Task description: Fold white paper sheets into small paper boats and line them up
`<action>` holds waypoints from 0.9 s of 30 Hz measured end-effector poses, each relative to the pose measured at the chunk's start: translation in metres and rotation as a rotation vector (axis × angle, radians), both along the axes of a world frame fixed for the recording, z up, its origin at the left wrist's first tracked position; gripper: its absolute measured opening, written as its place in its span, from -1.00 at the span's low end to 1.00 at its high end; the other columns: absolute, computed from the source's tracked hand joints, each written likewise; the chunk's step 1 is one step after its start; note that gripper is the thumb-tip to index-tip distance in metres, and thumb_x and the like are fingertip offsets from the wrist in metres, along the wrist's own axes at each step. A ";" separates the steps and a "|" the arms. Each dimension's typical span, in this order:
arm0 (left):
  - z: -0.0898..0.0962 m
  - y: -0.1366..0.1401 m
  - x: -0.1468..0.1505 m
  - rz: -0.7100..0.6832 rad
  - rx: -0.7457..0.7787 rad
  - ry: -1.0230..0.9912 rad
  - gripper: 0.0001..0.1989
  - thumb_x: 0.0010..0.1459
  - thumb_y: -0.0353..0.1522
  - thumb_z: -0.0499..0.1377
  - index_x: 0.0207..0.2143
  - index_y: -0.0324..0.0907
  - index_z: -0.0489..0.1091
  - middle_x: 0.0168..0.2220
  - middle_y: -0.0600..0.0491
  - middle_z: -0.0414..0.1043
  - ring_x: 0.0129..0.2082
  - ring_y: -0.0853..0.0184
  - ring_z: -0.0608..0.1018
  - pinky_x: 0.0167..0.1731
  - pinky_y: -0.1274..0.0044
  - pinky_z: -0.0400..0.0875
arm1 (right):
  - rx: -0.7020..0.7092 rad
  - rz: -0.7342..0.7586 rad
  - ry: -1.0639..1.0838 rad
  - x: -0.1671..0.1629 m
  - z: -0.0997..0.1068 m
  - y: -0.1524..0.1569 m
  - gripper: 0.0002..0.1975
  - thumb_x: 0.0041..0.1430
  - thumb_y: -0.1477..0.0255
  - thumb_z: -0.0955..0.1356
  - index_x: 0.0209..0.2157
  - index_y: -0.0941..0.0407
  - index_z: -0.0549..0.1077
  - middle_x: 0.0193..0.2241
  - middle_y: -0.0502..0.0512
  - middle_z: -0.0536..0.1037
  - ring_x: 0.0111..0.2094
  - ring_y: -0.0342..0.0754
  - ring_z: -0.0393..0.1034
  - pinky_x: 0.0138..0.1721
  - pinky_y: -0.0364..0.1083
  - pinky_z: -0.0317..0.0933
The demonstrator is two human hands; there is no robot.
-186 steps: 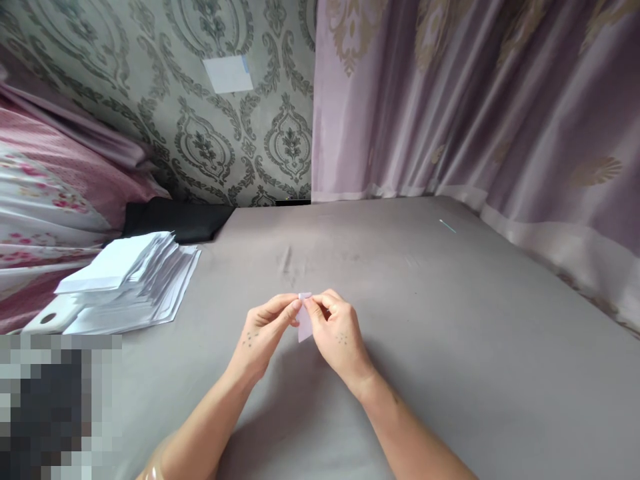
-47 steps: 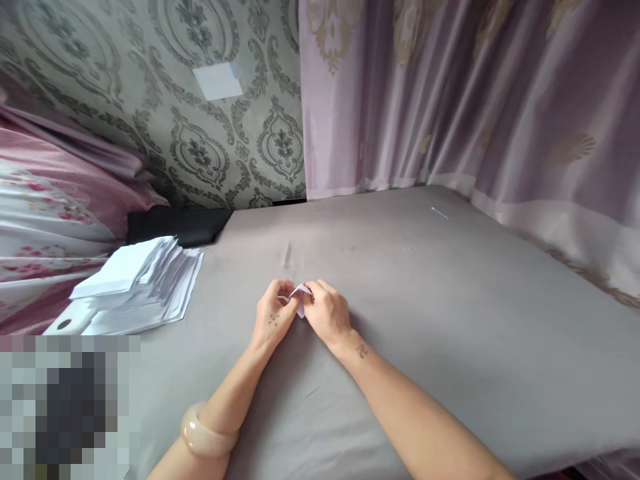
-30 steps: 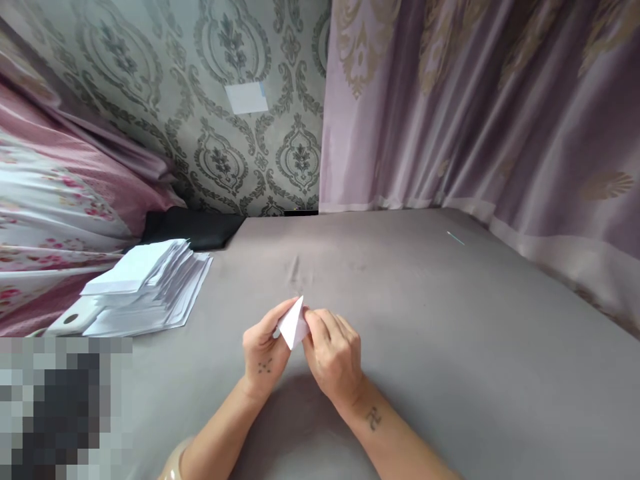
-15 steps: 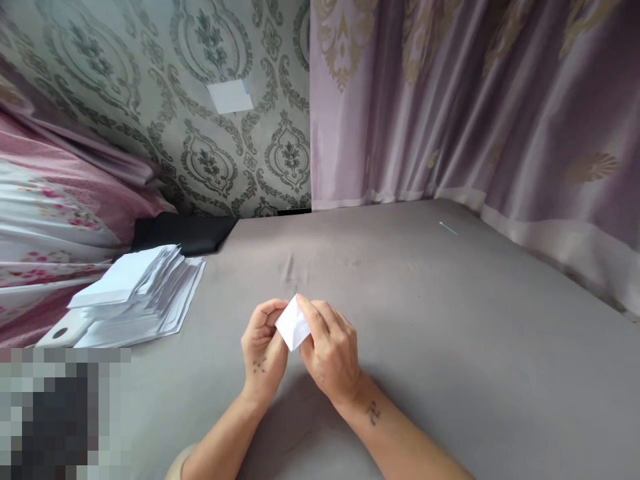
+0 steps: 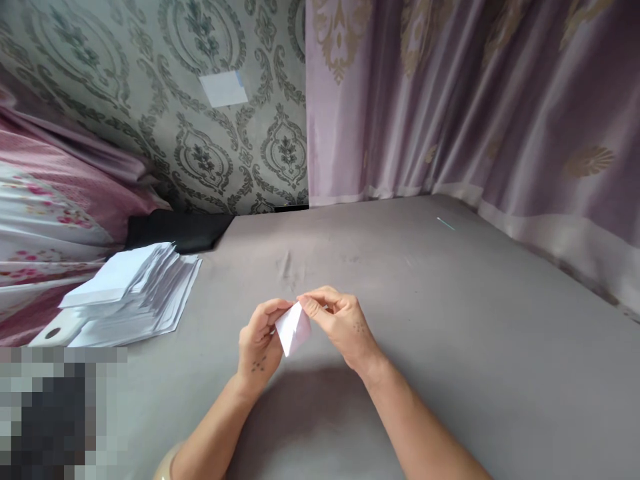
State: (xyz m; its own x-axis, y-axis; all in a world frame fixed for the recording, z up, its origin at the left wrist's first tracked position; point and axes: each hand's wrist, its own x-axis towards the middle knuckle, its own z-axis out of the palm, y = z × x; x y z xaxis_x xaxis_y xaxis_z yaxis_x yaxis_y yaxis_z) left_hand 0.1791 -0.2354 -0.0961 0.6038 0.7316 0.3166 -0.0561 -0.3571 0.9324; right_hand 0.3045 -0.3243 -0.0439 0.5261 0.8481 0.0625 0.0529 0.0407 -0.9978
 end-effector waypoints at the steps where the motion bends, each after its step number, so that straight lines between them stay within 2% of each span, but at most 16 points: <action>1: 0.001 0.000 0.001 -0.009 -0.041 -0.009 -0.74 0.03 -0.46 0.11 -0.18 -0.13 0.34 -0.24 0.01 0.53 -0.27 0.35 0.56 -0.32 0.62 0.38 | -0.001 0.004 0.006 0.000 0.000 0.000 -0.77 0.07 0.23 0.35 -0.40 0.09 0.55 -0.38 0.04 0.51 -0.32 -0.10 0.34 -0.29 -0.12 0.23; 3: 0.007 0.000 0.004 -0.057 -0.153 -0.037 -0.78 0.05 -0.41 0.13 -0.19 -0.14 0.30 -0.27 0.00 0.54 -0.31 0.35 0.56 -0.34 0.60 0.38 | -0.019 0.023 0.007 0.004 0.000 0.000 -0.77 0.08 0.24 0.35 -0.43 0.11 0.54 -0.41 0.03 0.49 -0.35 -0.12 0.33 -0.30 -0.13 0.22; 6: 0.022 0.004 0.005 -0.255 -0.393 -0.033 -0.72 0.04 -0.35 0.18 -0.16 -0.18 0.26 -0.28 -0.07 0.54 -0.36 0.32 0.56 -0.37 0.55 0.39 | -0.075 0.012 -0.066 0.013 -0.002 -0.003 -0.77 0.08 0.25 0.34 -0.44 0.12 0.52 -0.44 0.01 0.44 -0.40 -0.15 0.31 -0.33 -0.14 0.21; 8: 0.030 0.008 0.004 -0.392 -0.528 -0.015 -0.63 -0.01 -0.34 0.20 -0.12 -0.21 0.28 -0.23 -0.12 0.53 -0.31 0.27 0.56 -0.30 0.49 0.40 | -0.128 -0.020 -0.137 0.017 -0.004 -0.004 -0.76 0.08 0.25 0.33 -0.45 0.13 0.52 -0.45 0.00 0.42 -0.43 -0.16 0.30 -0.37 -0.15 0.20; 10: 0.035 0.010 0.003 -0.438 -0.595 0.015 -0.59 -0.02 -0.31 0.20 -0.08 -0.24 0.33 -0.19 -0.14 0.52 -0.22 0.21 0.54 -0.21 0.42 0.40 | -0.172 -0.048 -0.207 0.018 -0.005 -0.004 -0.76 0.09 0.26 0.32 -0.46 0.13 0.52 -0.46 0.00 0.42 -0.45 -0.16 0.31 -0.40 -0.16 0.20; 13: 0.035 0.010 0.003 -0.359 -0.611 0.110 -0.62 -0.01 -0.24 0.23 -0.14 -0.26 0.42 -0.23 -0.12 0.53 -0.21 0.20 0.54 -0.20 0.42 0.40 | -0.195 -0.047 -0.292 0.013 -0.008 -0.003 -0.76 0.10 0.29 0.31 -0.47 0.11 0.53 -0.44 0.02 0.45 -0.45 -0.16 0.33 -0.38 -0.16 0.22; 16: 0.031 0.009 0.006 -0.302 -0.651 0.140 -0.63 -0.05 -0.23 0.30 -0.22 -0.27 0.46 -0.33 -0.07 0.54 -0.33 0.28 0.54 -0.27 0.48 0.41 | -0.185 -0.035 -0.315 0.009 -0.011 -0.001 -0.77 0.11 0.29 0.31 -0.47 0.11 0.53 -0.43 0.02 0.47 -0.44 -0.16 0.35 -0.37 -0.16 0.23; 20: 0.026 0.013 0.008 -0.225 -0.741 0.082 -0.70 -0.09 -0.24 0.34 -0.34 -0.28 0.51 -0.41 -0.02 0.52 -0.42 0.36 0.52 -0.36 0.52 0.43 | -0.157 -0.010 -0.107 0.008 -0.012 0.001 -0.71 0.12 0.20 0.31 -0.35 0.11 0.54 -0.40 0.05 0.53 -0.37 -0.11 0.41 -0.34 -0.14 0.27; 23: 0.024 0.016 0.008 -0.148 -0.766 0.041 -0.70 -0.11 -0.24 0.35 -0.36 -0.27 0.51 -0.42 0.00 0.51 -0.43 0.38 0.51 -0.35 0.54 0.43 | -0.218 0.100 0.084 0.009 -0.015 0.002 -0.64 0.08 0.14 0.33 -0.25 0.12 0.55 -0.36 0.09 0.58 -0.30 -0.06 0.44 -0.30 -0.12 0.31; 25: 0.023 0.018 0.008 -0.128 -0.777 0.041 -0.70 -0.11 -0.24 0.35 -0.36 -0.27 0.51 -0.42 0.00 0.51 -0.42 0.38 0.52 -0.34 0.54 0.44 | -0.235 0.160 0.153 0.010 -0.018 0.003 -0.63 0.05 0.15 0.35 -0.25 0.14 0.56 -0.36 0.11 0.58 -0.31 -0.07 0.45 -0.29 -0.11 0.31; 27: 0.022 0.020 0.008 -0.139 -0.800 0.066 -0.69 -0.11 -0.22 0.35 -0.36 -0.27 0.51 -0.40 -0.01 0.51 -0.42 0.38 0.52 -0.34 0.54 0.44 | -0.232 0.158 0.194 0.012 -0.023 0.004 -0.64 0.04 0.16 0.37 -0.27 0.16 0.57 -0.39 0.10 0.58 -0.36 -0.12 0.43 -0.30 -0.13 0.31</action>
State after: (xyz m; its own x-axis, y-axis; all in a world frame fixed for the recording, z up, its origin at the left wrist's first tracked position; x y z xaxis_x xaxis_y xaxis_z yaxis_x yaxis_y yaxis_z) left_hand 0.1866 -0.2158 -0.0738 0.7050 0.6381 -0.3095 0.0134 0.4244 0.9054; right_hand 0.3166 -0.3202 -0.0671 0.3698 0.9001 -0.2302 -0.1282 -0.1960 -0.9722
